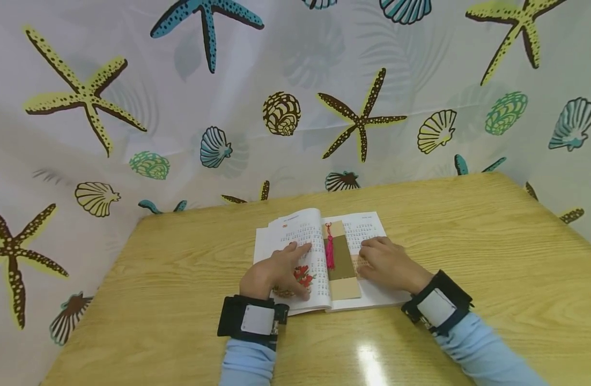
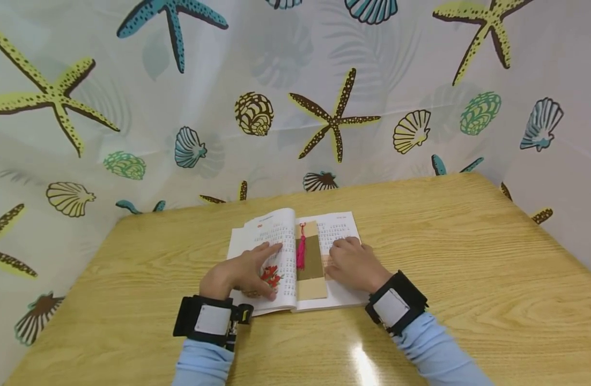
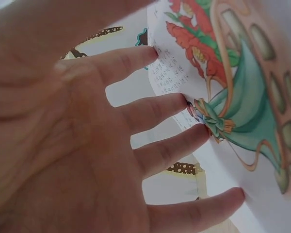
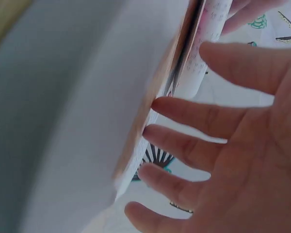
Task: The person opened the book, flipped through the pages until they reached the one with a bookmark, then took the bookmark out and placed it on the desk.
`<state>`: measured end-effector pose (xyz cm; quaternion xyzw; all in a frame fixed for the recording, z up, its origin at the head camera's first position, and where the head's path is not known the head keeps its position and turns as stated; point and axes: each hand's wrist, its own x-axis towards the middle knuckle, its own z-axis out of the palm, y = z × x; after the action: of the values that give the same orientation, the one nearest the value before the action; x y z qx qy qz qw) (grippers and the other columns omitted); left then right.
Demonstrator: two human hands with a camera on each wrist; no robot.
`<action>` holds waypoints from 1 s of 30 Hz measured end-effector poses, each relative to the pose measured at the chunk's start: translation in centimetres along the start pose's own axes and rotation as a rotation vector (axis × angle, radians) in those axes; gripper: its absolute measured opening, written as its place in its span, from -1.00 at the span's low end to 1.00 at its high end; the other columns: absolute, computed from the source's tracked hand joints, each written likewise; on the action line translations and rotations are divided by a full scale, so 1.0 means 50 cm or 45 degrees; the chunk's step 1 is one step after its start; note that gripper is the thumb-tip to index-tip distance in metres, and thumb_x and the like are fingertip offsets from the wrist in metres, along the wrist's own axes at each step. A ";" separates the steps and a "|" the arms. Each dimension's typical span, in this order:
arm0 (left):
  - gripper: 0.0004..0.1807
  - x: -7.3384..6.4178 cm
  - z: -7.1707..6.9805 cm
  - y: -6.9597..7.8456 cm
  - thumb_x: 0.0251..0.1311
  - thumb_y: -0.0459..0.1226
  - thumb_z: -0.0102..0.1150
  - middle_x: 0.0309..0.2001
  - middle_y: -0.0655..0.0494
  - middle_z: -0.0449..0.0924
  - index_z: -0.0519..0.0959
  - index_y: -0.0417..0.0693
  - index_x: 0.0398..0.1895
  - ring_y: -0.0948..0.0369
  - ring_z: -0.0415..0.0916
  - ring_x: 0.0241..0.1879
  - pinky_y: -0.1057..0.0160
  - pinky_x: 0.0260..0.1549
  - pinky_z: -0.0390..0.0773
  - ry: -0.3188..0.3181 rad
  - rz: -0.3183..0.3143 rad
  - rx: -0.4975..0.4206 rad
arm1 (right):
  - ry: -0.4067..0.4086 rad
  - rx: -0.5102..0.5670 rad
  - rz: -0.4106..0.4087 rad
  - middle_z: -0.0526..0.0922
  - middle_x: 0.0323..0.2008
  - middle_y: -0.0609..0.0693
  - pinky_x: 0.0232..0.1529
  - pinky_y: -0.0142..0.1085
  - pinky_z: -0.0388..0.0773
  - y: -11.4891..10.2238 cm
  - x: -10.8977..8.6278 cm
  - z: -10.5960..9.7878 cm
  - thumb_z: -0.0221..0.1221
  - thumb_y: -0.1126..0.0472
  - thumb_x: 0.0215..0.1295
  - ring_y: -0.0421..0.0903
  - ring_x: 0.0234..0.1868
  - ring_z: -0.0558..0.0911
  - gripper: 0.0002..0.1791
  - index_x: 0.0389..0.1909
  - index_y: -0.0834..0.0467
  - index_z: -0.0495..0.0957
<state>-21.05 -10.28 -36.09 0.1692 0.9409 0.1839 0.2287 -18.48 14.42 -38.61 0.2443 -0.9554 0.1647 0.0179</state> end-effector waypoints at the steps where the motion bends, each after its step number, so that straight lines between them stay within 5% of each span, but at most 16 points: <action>1: 0.11 0.000 0.000 0.001 -0.01 -0.19 0.61 0.58 -0.13 0.02 0.14 0.06 0.61 -0.22 0.05 0.50 -0.29 0.34 0.22 0.001 0.002 0.001 | 0.016 0.035 0.005 0.57 0.11 0.37 0.06 0.33 0.48 -0.003 0.002 0.002 0.22 0.23 0.30 0.43 0.19 0.47 -0.84 -0.29 0.29 0.65; 7: 0.11 0.002 0.001 0.003 0.00 -0.19 0.60 0.58 -0.13 0.02 0.14 0.07 0.60 -0.21 0.03 0.51 -0.30 0.35 0.21 0.001 -0.009 0.009 | 0.017 0.181 0.046 0.48 0.19 0.51 0.10 0.49 0.33 -0.023 0.005 0.012 0.27 0.29 0.22 0.58 0.28 0.32 -0.83 -0.56 0.17 0.59; 20: 0.10 -0.003 0.002 0.005 0.00 -0.19 0.60 0.58 -0.14 0.02 0.15 0.07 0.60 -0.20 0.03 0.51 -0.29 0.36 0.19 0.004 -0.003 0.014 | 0.051 0.155 0.116 0.46 0.21 0.52 0.10 0.52 0.30 -0.031 0.003 0.014 0.26 0.33 0.25 0.59 0.27 0.33 -0.71 -0.67 0.15 0.53; 26: 0.10 -0.002 0.002 0.002 0.00 -0.18 0.60 0.58 -0.15 0.01 0.14 0.06 0.60 -0.21 0.03 0.51 -0.29 0.36 0.20 0.008 0.003 0.019 | -0.043 0.181 0.243 0.39 0.27 0.56 0.11 0.57 0.23 0.001 0.001 -0.015 0.20 0.30 0.27 0.63 0.32 0.24 -0.62 -0.76 0.13 0.44; 30: 0.10 -0.002 0.001 0.001 0.00 -0.19 0.60 0.58 -0.15 0.02 0.15 0.05 0.60 -0.21 0.03 0.51 -0.29 0.36 0.20 0.015 0.007 0.016 | -0.079 0.207 0.314 0.33 0.30 0.57 0.04 0.47 0.36 0.035 -0.005 -0.034 0.22 0.27 0.25 0.63 0.34 0.19 -0.66 -0.73 0.15 0.47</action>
<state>-20.91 -10.25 -36.08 0.1720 0.9429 0.1797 0.2217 -19.15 16.56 -37.55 0.1305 -0.9618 0.2350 -0.0518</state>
